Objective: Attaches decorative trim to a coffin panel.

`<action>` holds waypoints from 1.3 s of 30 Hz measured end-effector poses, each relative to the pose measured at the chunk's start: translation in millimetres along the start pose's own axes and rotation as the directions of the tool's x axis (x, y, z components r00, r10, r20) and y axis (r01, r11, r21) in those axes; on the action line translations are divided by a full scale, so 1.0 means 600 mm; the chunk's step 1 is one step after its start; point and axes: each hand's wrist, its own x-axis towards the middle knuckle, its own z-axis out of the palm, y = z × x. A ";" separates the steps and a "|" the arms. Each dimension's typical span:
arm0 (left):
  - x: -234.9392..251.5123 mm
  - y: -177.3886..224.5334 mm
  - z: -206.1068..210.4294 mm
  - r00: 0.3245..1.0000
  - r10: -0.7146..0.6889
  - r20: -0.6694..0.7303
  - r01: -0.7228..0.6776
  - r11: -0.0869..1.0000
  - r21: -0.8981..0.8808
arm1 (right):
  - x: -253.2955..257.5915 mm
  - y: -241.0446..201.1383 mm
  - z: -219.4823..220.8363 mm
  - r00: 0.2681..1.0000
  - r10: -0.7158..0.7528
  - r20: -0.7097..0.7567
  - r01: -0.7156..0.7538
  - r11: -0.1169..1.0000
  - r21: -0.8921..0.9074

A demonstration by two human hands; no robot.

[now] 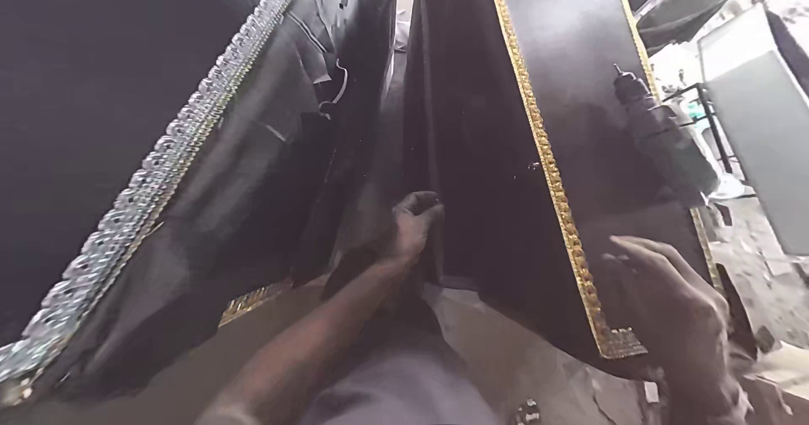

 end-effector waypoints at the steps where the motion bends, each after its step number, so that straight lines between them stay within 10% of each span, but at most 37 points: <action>1: 0.008 -0.001 0.013 0.998 0.054 0.023 -0.054 0.998 -0.010 | 0.033 -0.014 0.007 0.997 -0.078 0.007 0.078 0.997 -0.030; 6: 0.051 -0.008 0.068 0.982 0.105 0.158 -0.096 0.993 -0.065 | 0.188 -0.058 0.084 0.904 -0.344 0.255 0.405 0.880 -0.249; 11: 0.059 0.011 0.124 0.977 -0.084 0.196 0.098 0.993 -0.061 | 0.256 -0.073 0.128 0.827 -0.252 0.503 0.466 0.807 -0.362; 21: -0.013 0.034 0.156 0.961 0.073 0.265 0.019 0.944 -0.330 | 0.236 -0.022 0.157 0.943 -0.312 0.112 0.293 0.942 0.164; 26: -0.071 0.019 0.190 0.853 0.488 0.183 -0.460 0.870 -0.175 | 0.239 -0.008 0.155 0.910 -0.409 0.071 0.368 0.874 0.316; 31: -0.083 0.035 0.199 0.652 0.717 0.246 -0.758 0.614 0.221 | 0.275 0.008 0.137 0.732 -0.616 0.290 0.559 0.787 0.263; 39: -0.090 0.069 0.180 0.646 0.656 0.391 -0.756 0.620 0.210 | 0.342 -0.026 0.115 0.387 -0.613 0.689 0.734 0.657 0.172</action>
